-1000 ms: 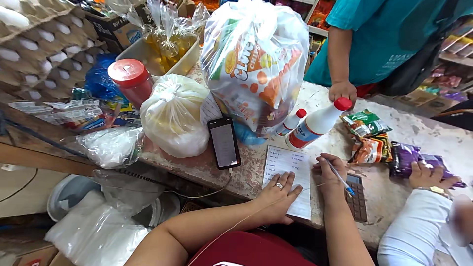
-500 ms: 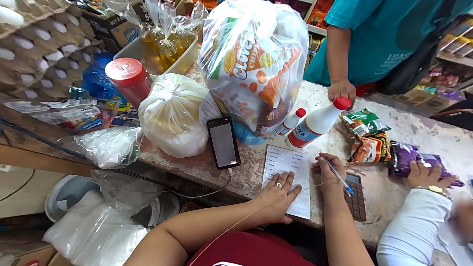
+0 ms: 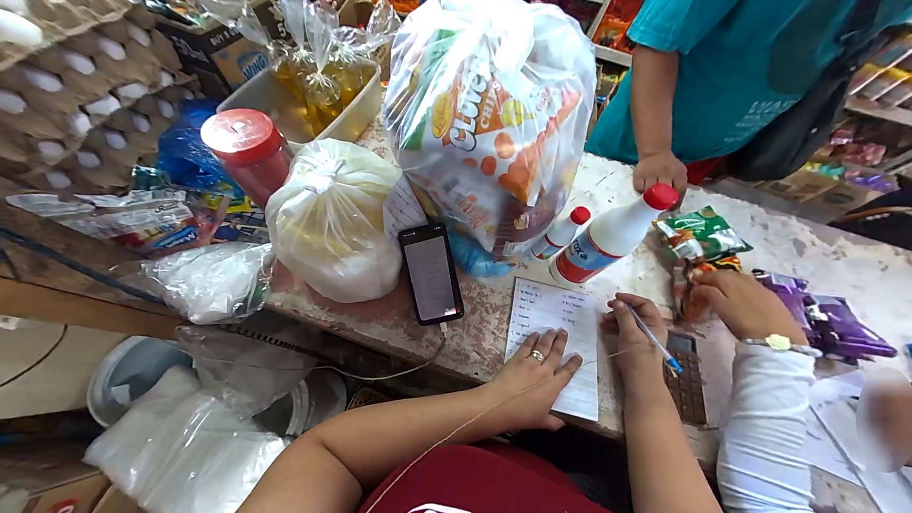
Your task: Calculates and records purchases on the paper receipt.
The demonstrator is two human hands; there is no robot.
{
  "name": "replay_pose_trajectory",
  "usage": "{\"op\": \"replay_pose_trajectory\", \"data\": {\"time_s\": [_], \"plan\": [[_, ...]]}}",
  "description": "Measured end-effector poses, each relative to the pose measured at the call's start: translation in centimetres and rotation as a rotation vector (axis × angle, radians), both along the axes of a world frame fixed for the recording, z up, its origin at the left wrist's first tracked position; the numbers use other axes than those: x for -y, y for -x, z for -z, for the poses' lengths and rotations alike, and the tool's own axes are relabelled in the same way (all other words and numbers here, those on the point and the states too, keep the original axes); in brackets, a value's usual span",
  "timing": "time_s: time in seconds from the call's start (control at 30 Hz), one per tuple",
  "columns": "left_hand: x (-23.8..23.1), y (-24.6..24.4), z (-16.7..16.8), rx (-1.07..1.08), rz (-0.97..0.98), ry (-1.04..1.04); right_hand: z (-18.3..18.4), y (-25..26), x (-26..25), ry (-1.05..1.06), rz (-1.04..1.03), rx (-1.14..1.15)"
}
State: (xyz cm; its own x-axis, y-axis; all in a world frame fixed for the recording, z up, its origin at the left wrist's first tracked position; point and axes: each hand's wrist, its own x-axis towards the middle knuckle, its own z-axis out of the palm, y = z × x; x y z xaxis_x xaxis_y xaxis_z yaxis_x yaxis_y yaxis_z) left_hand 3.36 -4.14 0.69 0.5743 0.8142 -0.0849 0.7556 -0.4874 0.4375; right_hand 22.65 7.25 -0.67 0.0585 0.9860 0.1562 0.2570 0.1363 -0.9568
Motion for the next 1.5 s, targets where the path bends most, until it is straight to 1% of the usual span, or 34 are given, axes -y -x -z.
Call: {"op": "replay_pose_trajectory", "data": {"time_s": [0.33, 0.57, 0.67, 0.8, 1.03, 1.17, 1.3, 1.5], "plan": [[-0.02, -0.07, -0.05, -0.004, 0.001, 0.011, -0.26, 0.15, 0.19, -0.016, 0.007, 0.008], [0.12, -0.21, -0.25, -0.012, -0.025, 0.013, -0.35, 0.24, 0.22, 0.040, 0.033, 0.016], [0.45, -0.35, -0.23, -0.017, -0.030, -0.023, -0.62, 0.37, 0.36, 0.026, 0.022, 0.014], [0.47, -0.38, -0.23, -0.037, -0.029, -0.005, -0.72, 0.31, 0.60, 0.034, 0.007, 0.040], [0.67, -0.34, 0.13, -0.035, -0.031, -0.055, -0.13, -0.11, 0.48, 0.005, -0.029, 0.033], [0.59, -0.35, -0.04, -0.048, -0.028, -0.027, -0.18, -0.09, 0.47, 0.002, -0.028, 0.054], [0.57, -0.38, -0.21, -0.055, -0.024, -0.016, -0.34, 0.25, 0.32, 0.005, -0.003, -0.005], [0.54, -0.34, -0.08, -0.037, -0.018, -0.028, -0.58, 0.20, 0.34, 0.014, -0.005, 0.039]]}}
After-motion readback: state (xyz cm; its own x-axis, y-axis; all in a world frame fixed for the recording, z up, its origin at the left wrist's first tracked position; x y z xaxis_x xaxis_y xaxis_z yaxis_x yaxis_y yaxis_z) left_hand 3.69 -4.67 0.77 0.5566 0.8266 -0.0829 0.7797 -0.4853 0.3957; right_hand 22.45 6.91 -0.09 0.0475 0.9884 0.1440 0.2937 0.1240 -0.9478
